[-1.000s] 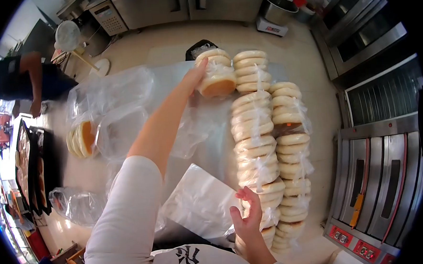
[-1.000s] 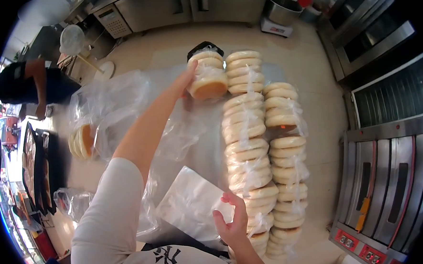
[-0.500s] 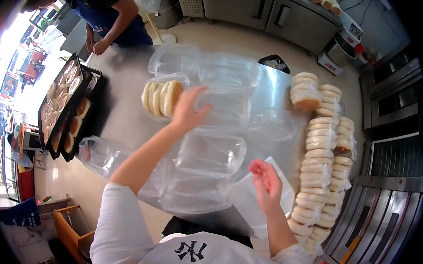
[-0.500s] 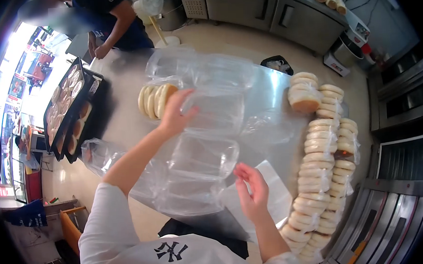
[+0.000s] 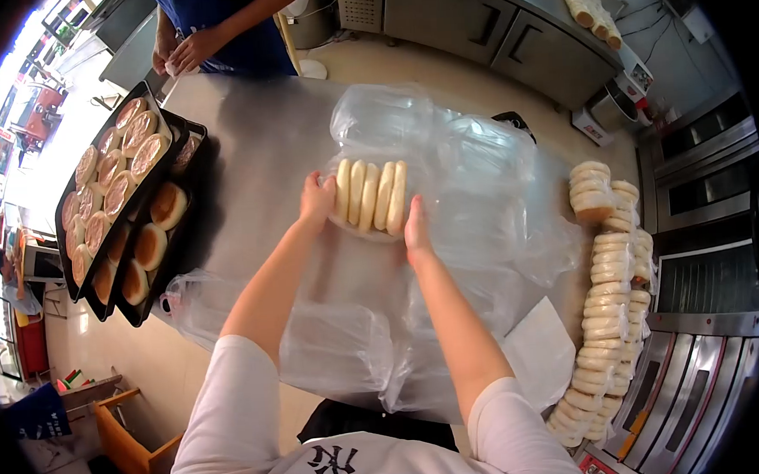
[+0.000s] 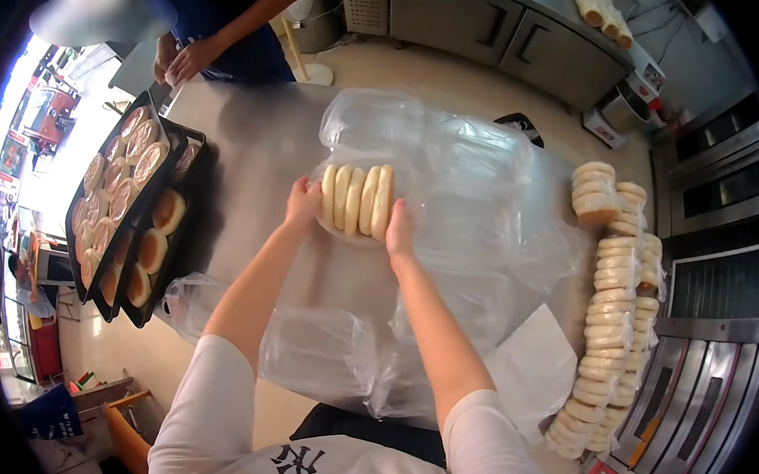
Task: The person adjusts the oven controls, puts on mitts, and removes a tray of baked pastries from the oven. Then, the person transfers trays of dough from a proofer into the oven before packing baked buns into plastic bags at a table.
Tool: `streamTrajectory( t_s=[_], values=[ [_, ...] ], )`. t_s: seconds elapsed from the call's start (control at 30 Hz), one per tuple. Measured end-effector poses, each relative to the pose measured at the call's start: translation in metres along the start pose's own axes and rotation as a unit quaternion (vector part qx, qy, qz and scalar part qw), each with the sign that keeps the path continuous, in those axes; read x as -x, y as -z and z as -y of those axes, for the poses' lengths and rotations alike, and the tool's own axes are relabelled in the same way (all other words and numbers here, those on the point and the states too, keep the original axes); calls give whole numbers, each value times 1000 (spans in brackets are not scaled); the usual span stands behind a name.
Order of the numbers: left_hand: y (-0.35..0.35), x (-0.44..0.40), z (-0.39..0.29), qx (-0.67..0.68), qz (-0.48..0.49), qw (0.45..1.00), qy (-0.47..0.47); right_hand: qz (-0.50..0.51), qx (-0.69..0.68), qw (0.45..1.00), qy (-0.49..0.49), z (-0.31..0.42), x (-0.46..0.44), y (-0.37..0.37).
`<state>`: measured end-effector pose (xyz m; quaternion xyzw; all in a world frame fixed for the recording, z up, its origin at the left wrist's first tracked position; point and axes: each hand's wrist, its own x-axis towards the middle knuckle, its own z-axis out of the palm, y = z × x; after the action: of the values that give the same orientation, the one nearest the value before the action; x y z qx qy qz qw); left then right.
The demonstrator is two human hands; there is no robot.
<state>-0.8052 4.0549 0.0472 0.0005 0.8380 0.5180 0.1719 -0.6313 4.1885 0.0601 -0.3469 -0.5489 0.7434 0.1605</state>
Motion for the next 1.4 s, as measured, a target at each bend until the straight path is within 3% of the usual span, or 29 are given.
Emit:
streamTrajectory(
  t_s=[0.1,0.17,0.27,0.4,0.47,0.57,0.7,0.77,0.8,0.9,0.97,1.0,1.07,1.1,1.17,1.2,1.27,1.4],
  values=[
    [2,-5,4,-74,-52,995,-36,-39,56,998,-10,0,1,-5],
    [18,-3,-8,-124,68,989,-38,-46,129,989,50,13,19,-4],
    [41,11,-29,-85,54,992,-74,-51,229,962,141,37,47,-8],
    [74,49,-76,-56,66,988,-130,-51,171,974,140,56,63,-11],
    [82,56,-86,-19,20,954,-299,-96,285,940,161,67,57,-13],
    [93,64,-106,-23,51,963,-265,-172,344,903,192,63,45,-22],
    [92,74,-122,68,100,965,-233,-186,282,917,211,57,45,-23],
    [93,77,-124,165,192,954,-163,-242,449,832,218,54,49,-11],
    [94,80,-124,166,194,953,-163,-244,450,831,217,52,52,-3],
    [94,88,-123,195,230,941,-152,-284,560,734,259,70,70,4],
    [95,91,-124,190,216,945,-153,-349,572,626,398,87,77,-6],
    [96,90,-125,190,215,945,-154,-350,571,626,399,89,73,-6],
    [98,90,-127,217,230,937,-147,-281,492,745,352,91,65,-7],
    [99,91,-127,216,230,937,-148,-281,491,746,352,92,64,-7],
    [102,96,-134,199,216,946,-137,-299,410,798,325,98,62,-9],
    [102,93,-134,199,215,946,-138,-298,409,798,326,99,62,-9],
    [104,85,-126,202,218,948,-110,-215,637,686,279,92,62,-5],
    [112,80,-116,248,209,941,-94,-166,633,718,237,96,44,4]
  ],
)
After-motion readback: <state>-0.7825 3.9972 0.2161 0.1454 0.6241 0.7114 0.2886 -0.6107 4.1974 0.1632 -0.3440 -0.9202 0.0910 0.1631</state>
